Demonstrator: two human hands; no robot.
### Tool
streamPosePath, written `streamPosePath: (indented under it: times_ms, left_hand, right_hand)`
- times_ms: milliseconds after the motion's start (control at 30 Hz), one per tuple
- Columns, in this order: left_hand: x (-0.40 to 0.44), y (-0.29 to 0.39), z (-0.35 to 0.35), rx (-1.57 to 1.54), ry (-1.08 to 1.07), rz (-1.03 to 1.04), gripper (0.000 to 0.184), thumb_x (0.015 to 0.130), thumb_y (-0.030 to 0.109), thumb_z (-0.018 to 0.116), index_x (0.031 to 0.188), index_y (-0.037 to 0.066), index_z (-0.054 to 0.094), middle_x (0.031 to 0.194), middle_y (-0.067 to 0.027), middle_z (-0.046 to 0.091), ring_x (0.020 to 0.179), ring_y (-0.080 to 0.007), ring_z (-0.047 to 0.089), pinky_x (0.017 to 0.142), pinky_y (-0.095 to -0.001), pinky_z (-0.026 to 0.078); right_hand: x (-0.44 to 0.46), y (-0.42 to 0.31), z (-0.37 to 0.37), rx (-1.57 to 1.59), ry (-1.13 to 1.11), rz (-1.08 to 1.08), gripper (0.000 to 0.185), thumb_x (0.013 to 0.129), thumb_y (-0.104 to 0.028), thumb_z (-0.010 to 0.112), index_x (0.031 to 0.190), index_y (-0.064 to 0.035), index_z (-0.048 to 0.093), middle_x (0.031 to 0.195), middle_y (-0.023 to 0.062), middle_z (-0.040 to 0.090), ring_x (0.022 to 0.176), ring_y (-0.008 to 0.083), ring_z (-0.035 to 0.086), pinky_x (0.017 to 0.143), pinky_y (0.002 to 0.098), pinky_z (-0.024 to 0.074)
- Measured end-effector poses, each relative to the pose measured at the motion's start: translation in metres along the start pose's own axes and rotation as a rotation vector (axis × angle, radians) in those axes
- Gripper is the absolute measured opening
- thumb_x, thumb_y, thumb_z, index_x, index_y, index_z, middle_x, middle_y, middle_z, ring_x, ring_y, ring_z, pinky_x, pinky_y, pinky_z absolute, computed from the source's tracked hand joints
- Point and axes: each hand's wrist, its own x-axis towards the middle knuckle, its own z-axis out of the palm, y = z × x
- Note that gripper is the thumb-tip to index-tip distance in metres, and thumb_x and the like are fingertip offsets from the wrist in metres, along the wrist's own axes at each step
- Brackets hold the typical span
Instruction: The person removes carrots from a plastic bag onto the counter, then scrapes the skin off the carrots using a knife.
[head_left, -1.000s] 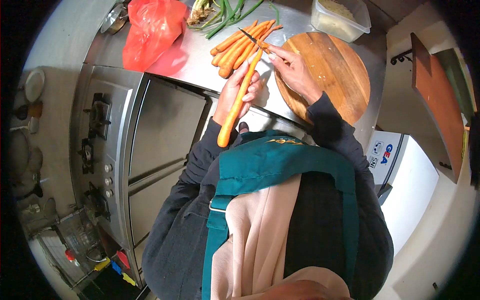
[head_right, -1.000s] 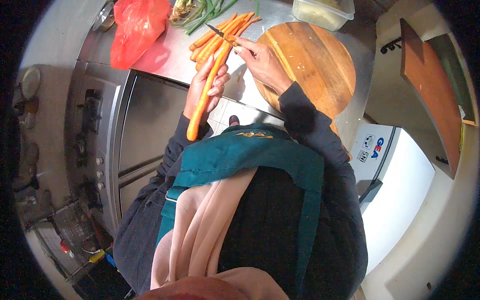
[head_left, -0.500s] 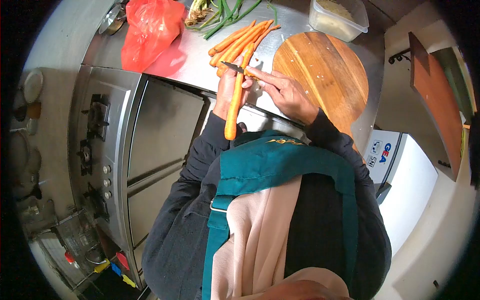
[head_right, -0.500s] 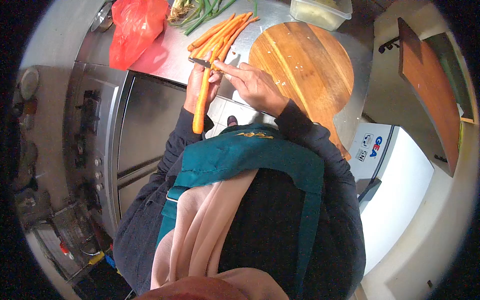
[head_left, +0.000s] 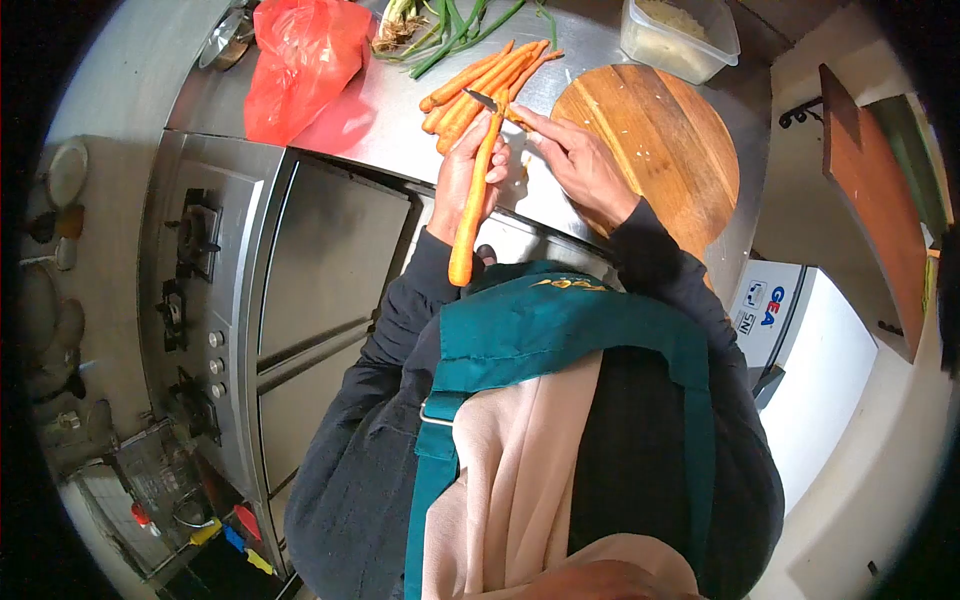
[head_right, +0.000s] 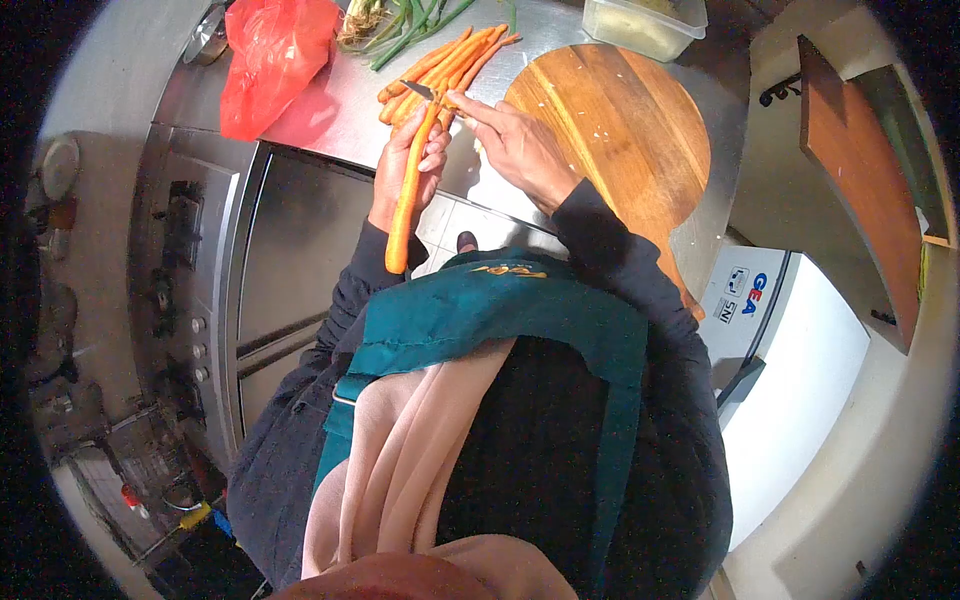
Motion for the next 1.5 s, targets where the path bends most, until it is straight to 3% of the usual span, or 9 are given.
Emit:
streamPosePath:
  times_ms: [133, 400, 500, 533, 600, 700, 900, 1200, 1500]
  left_hand:
    - [-0.001, 0.002, -0.004, -0.011, 0.000, -0.075, 0.018, 0.090, 0.018, 0.048, 0.102, 0.004, 0.048, 0.069, -0.0033, 0.043, 0.058, -0.0089, 0.043, 0.038, -0.0153, 0.032]
    - [-0.008, -0.003, -0.002, 0.123, -0.070, -0.058, 0.041, 0.090, 0.018, 0.047, 0.128, 0.004, 0.039, 0.070, -0.0021, 0.042, 0.059, -0.0081, 0.042, 0.041, -0.0150, 0.033]
    - [-0.008, -0.003, 0.001, 0.104, 0.005, -0.039, 0.030, 0.090, 0.017, 0.048, 0.116, 0.002, 0.043, 0.070, -0.0028, 0.042, 0.058, -0.0077, 0.042, 0.039, -0.0142, 0.032]
    - [-0.006, -0.003, -0.001, 0.082, 0.064, -0.030, 0.022, 0.090, 0.016, 0.048, 0.105, -0.001, 0.045, 0.071, -0.0033, 0.043, 0.058, -0.0072, 0.041, 0.036, -0.0133, 0.032]
    - [-0.001, -0.002, -0.006, 0.086, 0.082, -0.010, 0.026, 0.090, 0.017, 0.048, 0.109, 0.000, 0.047, 0.071, -0.0033, 0.044, 0.057, -0.0076, 0.042, 0.038, -0.0147, 0.033]
    - [0.000, -0.001, -0.005, 0.112, 0.100, 0.040, 0.028, 0.090, 0.020, 0.049, 0.110, 0.000, 0.049, 0.072, -0.0032, 0.048, 0.056, -0.0070, 0.044, 0.039, -0.0163, 0.034]
    - [-0.003, -0.002, 0.007, 0.116, 0.022, 0.068, 0.023, 0.090, 0.021, 0.051, 0.101, 0.002, 0.046, 0.078, -0.0053, 0.053, 0.055, -0.0051, 0.045, 0.037, -0.0142, 0.034]
    - [0.001, -0.003, 0.000, 0.041, 0.016, 0.001, 0.017, 0.090, 0.018, 0.049, 0.095, 0.002, 0.048, 0.071, -0.0037, 0.042, 0.056, -0.0079, 0.042, 0.039, -0.0160, 0.033]
    - [0.001, -0.001, -0.005, -0.078, 0.044, -0.084, 0.027, 0.090, 0.017, 0.049, 0.111, 0.000, 0.046, 0.072, -0.0041, 0.044, 0.056, -0.0076, 0.042, 0.038, -0.0145, 0.034]
  right_hand:
    - [0.003, 0.006, 0.004, 0.081, -0.005, 0.060, 0.036, 0.088, -0.017, 0.046, 0.123, -0.0200, 0.051, 0.079, 0.0146, 0.055, 0.075, 0.0273, 0.055, 0.069, 0.0347, 0.0443]
    - [0.008, 0.015, -0.003, 0.128, 0.051, 0.048, 0.036, 0.088, -0.016, 0.044, 0.124, -0.0177, 0.050, 0.099, 0.0184, 0.059, 0.089, 0.0290, 0.057, 0.077, 0.0345, 0.0447]
    - [0.004, 0.008, -0.009, 0.090, -0.057, 0.172, 0.037, 0.088, -0.016, 0.044, 0.125, -0.0154, 0.048, 0.111, 0.0196, 0.056, 0.094, 0.0292, 0.057, 0.080, 0.0353, 0.0440]
    - [0.000, 0.003, -0.006, 0.121, -0.046, 0.106, 0.038, 0.088, -0.016, 0.044, 0.126, -0.0147, 0.048, 0.104, 0.0193, 0.057, 0.091, 0.0295, 0.057, 0.078, 0.0358, 0.0441]
    - [-0.010, -0.009, -0.003, 0.153, -0.033, 0.039, 0.038, 0.088, -0.017, 0.044, 0.126, -0.0140, 0.047, 0.097, 0.0190, 0.059, 0.087, 0.0298, 0.057, 0.077, 0.0364, 0.0441]
    - [-0.021, -0.020, 0.004, 0.120, -0.119, -0.044, 0.038, 0.086, -0.016, 0.044, 0.124, -0.0147, 0.050, 0.069, 0.0134, 0.050, 0.070, 0.0290, 0.053, 0.067, 0.0375, 0.0430]
    - [-0.022, -0.017, 0.002, 0.070, -0.100, -0.033, 0.038, 0.087, -0.018, 0.046, 0.125, -0.0153, 0.049, 0.067, 0.0125, 0.048, 0.067, 0.0281, 0.051, 0.063, 0.0379, 0.0424]
    - [-0.009, -0.004, -0.007, -0.061, -0.059, 0.023, 0.040, 0.088, -0.017, 0.045, 0.128, -0.0177, 0.045, 0.072, 0.0152, 0.049, 0.072, 0.0298, 0.053, 0.067, 0.0380, 0.0441]
    - [-0.007, -0.002, -0.009, 0.025, -0.005, -0.029, 0.040, 0.088, -0.017, 0.045, 0.127, -0.0172, 0.047, 0.071, 0.0145, 0.049, 0.071, 0.0292, 0.053, 0.068, 0.0374, 0.0427]
